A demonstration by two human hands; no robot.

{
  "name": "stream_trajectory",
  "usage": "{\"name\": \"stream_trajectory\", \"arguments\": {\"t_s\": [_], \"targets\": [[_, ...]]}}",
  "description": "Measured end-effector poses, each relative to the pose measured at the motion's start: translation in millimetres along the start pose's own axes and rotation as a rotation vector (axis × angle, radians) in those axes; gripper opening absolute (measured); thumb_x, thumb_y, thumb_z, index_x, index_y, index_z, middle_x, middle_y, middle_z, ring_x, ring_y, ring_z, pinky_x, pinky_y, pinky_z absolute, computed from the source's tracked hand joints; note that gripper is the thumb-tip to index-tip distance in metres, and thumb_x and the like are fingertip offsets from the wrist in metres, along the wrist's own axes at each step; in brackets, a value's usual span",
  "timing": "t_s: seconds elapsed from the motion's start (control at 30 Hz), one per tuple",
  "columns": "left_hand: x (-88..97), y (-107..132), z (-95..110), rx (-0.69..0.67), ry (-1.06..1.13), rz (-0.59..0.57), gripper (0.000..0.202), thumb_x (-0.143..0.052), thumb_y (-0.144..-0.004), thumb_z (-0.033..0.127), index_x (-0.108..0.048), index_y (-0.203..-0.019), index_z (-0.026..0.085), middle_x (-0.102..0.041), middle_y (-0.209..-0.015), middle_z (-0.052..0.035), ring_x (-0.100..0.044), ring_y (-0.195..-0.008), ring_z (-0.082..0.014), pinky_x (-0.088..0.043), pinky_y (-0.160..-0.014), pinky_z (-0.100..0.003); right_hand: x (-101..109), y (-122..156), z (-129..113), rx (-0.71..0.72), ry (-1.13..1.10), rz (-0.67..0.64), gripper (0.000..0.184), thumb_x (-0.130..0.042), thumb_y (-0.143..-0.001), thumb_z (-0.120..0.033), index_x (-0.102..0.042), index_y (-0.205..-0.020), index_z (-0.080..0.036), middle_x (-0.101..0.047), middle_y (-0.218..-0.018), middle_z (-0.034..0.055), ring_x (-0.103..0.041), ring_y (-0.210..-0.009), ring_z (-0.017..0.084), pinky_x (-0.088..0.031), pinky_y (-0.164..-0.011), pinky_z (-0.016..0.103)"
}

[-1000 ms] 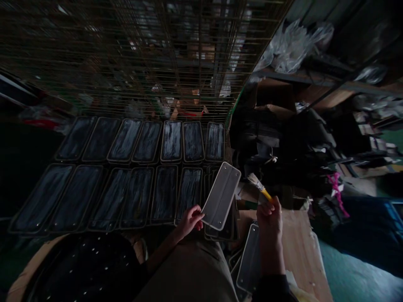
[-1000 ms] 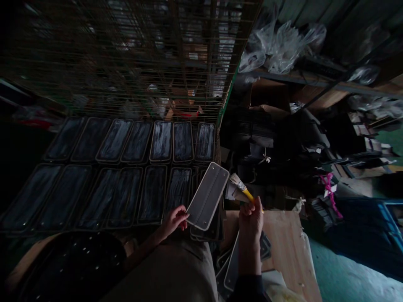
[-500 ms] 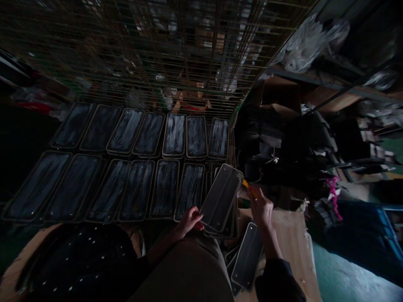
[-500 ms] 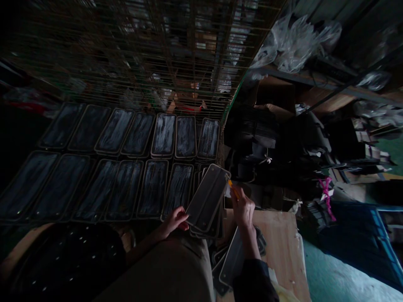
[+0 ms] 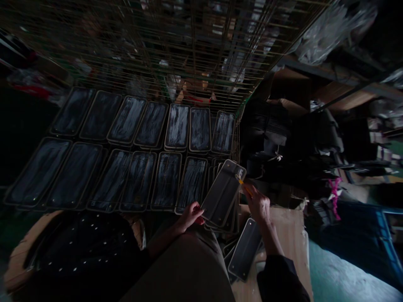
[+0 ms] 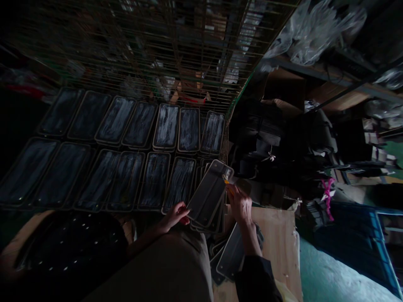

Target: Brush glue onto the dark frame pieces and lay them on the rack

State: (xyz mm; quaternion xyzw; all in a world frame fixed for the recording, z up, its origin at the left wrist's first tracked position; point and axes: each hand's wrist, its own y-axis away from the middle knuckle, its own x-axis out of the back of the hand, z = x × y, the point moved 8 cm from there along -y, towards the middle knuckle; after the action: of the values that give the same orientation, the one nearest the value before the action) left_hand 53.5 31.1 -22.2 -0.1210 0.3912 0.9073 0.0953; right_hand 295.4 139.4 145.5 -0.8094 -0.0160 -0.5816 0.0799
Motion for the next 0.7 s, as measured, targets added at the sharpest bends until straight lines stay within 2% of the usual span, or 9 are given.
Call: {"name": "stream_trajectory", "arguments": {"t_s": [0.1, 0.2, 0.3, 0.37, 0.5, 0.6, 0.7], "targets": [[-0.6, 0.4, 0.0, 0.005, 0.015, -0.007, 0.047, -0.073, -0.067, 0.054, -0.043, -0.077, 0.020, -0.059, -0.061, 0.0055, -0.066, -0.049, -0.0152, -0.054, -0.045, -0.024, 7.3, 2.1, -1.2, -0.033, -0.042, 0.019, 0.034, -0.043, -0.099, -0.046, -0.068, -0.108, -0.025, -0.073, -0.092, 0.0019, -0.066, -0.071, 0.015, -0.039, -0.056, 0.023], [0.2, 0.5, -0.6, 0.001, 0.012, 0.001, 0.046, -0.073, -0.068, 0.053, -0.043, -0.078, 0.020, -0.059, -0.061, 0.0055, -0.066, -0.050, -0.0152, -0.053, -0.046, -0.024, 10.8, -11.2, 0.6, -0.029, -0.046, 0.044, 0.034, -0.042, -0.099, -0.045, -0.067, -0.111, -0.025, -0.073, -0.100, 0.0021, -0.067, -0.076, 0.015, -0.040, -0.058, 0.023], [1.2, 1.0, -1.3, -0.002, 0.004, 0.013, 0.044, -0.073, -0.070, 0.052, -0.044, -0.079, 0.020, -0.059, -0.061, 0.0051, -0.066, -0.050, -0.0152, -0.052, -0.045, -0.023, 3.7, -22.7, 4.0, -0.003, -0.006, 0.026, 0.036, -0.041, -0.100, -0.045, -0.067, -0.108, -0.023, -0.073, -0.097, 0.0026, -0.067, -0.076, 0.015, -0.038, -0.057, 0.023], [0.9, 1.7, -1.4, -0.002, 0.004, 0.012, 0.043, -0.072, -0.071, 0.051, -0.044, -0.080, 0.020, -0.060, -0.061, 0.0045, -0.066, -0.050, -0.0151, -0.052, -0.045, -0.023, -2.6, -20.0, 4.8, 0.010, 0.027, 0.011, 0.036, -0.040, -0.100, -0.045, -0.068, -0.108, -0.023, -0.073, -0.096, 0.0028, -0.066, -0.075, 0.015, -0.036, -0.056, 0.023], [0.2, 2.8, -0.8, 0.010, 0.019, 0.002, 0.043, -0.073, -0.071, 0.050, -0.045, -0.080, 0.019, -0.062, -0.060, 0.0039, -0.067, -0.051, -0.0156, -0.053, -0.047, -0.022, -12.4, 12.9, -7.9, 0.029, 0.063, -0.096, 0.036, -0.040, -0.101, -0.043, -0.067, -0.110, -0.021, -0.072, -0.084, 0.0041, -0.063, -0.061, 0.014, -0.034, -0.052, 0.025], [0.5, 2.9, 0.9, 0.007, 0.027, -0.001, 0.045, -0.075, -0.069, 0.051, -0.045, -0.080, 0.019, -0.062, -0.061, 0.0037, -0.067, -0.050, -0.0160, -0.053, -0.046, -0.022, -13.2, 53.6, -35.4, 0.086, 0.025, -0.203, 0.037, -0.036, -0.102, -0.036, -0.066, -0.112, -0.018, -0.069, -0.073, 0.0049, -0.061, -0.057, 0.016, -0.035, -0.052, 0.026], [1.3, 3.1, 1.5, 0.011, 0.018, -0.001, 0.046, -0.075, -0.068, 0.051, -0.046, -0.080, 0.018, -0.062, -0.061, 0.0032, -0.067, -0.049, -0.0159, -0.052, -0.045, -0.022, -12.2, 95.8, -65.7, 0.132, -0.065, -0.290, 0.037, -0.034, -0.102, -0.032, -0.066, -0.114, -0.018, -0.070, -0.074, 0.0050, -0.062, -0.058, 0.016, -0.039, -0.052, 0.026]]}}
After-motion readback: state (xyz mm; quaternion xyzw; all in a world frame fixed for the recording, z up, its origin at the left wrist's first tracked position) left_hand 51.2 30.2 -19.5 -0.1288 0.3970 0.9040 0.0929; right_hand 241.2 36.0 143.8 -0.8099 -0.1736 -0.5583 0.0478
